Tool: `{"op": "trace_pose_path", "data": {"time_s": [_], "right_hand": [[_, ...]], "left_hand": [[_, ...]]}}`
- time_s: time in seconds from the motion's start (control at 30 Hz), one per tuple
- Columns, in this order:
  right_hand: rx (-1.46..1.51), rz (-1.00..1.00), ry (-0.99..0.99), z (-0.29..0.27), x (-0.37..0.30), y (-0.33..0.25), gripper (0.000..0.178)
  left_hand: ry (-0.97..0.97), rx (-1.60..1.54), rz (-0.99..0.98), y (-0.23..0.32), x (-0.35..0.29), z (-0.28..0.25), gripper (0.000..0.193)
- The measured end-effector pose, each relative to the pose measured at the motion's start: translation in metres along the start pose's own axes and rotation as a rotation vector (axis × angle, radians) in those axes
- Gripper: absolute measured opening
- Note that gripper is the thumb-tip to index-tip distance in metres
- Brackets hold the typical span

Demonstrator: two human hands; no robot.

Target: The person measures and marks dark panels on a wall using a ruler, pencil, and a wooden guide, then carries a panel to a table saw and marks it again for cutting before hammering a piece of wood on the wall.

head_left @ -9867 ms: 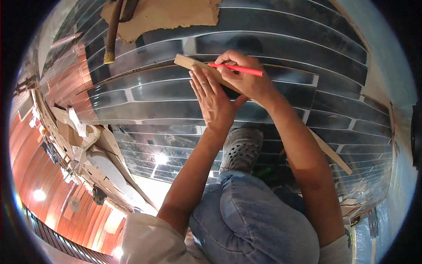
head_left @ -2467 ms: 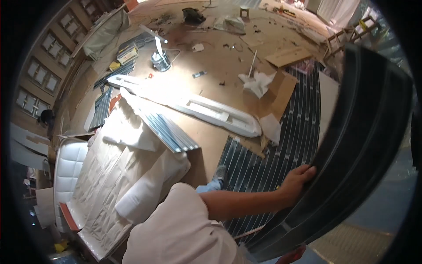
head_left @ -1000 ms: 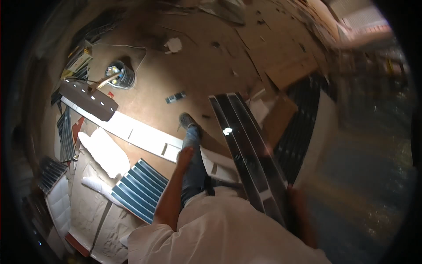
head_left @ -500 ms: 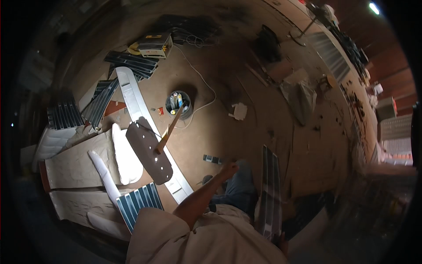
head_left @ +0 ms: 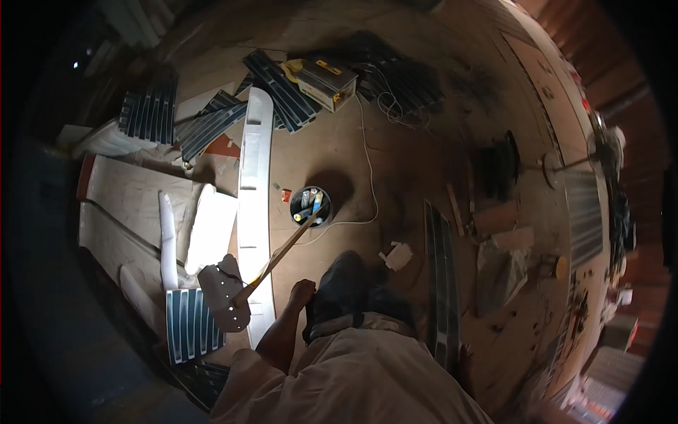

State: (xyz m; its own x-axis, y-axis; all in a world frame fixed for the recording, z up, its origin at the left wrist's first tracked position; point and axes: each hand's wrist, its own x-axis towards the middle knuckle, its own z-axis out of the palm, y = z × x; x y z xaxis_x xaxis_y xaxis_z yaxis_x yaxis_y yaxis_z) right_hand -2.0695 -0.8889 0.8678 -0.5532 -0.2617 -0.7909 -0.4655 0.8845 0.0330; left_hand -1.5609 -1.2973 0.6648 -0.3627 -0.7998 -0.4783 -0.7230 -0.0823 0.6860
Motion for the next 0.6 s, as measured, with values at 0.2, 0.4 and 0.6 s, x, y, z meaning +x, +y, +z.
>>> {"op": "trace_pose_path", "data": {"time_s": [0.2, 0.4, 0.6], "right_hand": [[-0.474, -0.413, 0.223, -0.151, 0.148, -0.066, 0.054], [-0.313, -0.521, 0.297, -0.301, 0.260, -0.228, 0.048], [-0.284, -0.596, 0.215, -0.409, 0.333, -0.388, 0.038]], "left_hand": [[-0.116, 0.454, 0.005, 0.053, 0.083, 0.040, 0.030], [-0.150, -0.539, -0.550, 0.066, 0.209, 0.053, 0.028], [0.155, -0.829, -0.368, 0.112, 0.341, -0.074, 0.035]]}}
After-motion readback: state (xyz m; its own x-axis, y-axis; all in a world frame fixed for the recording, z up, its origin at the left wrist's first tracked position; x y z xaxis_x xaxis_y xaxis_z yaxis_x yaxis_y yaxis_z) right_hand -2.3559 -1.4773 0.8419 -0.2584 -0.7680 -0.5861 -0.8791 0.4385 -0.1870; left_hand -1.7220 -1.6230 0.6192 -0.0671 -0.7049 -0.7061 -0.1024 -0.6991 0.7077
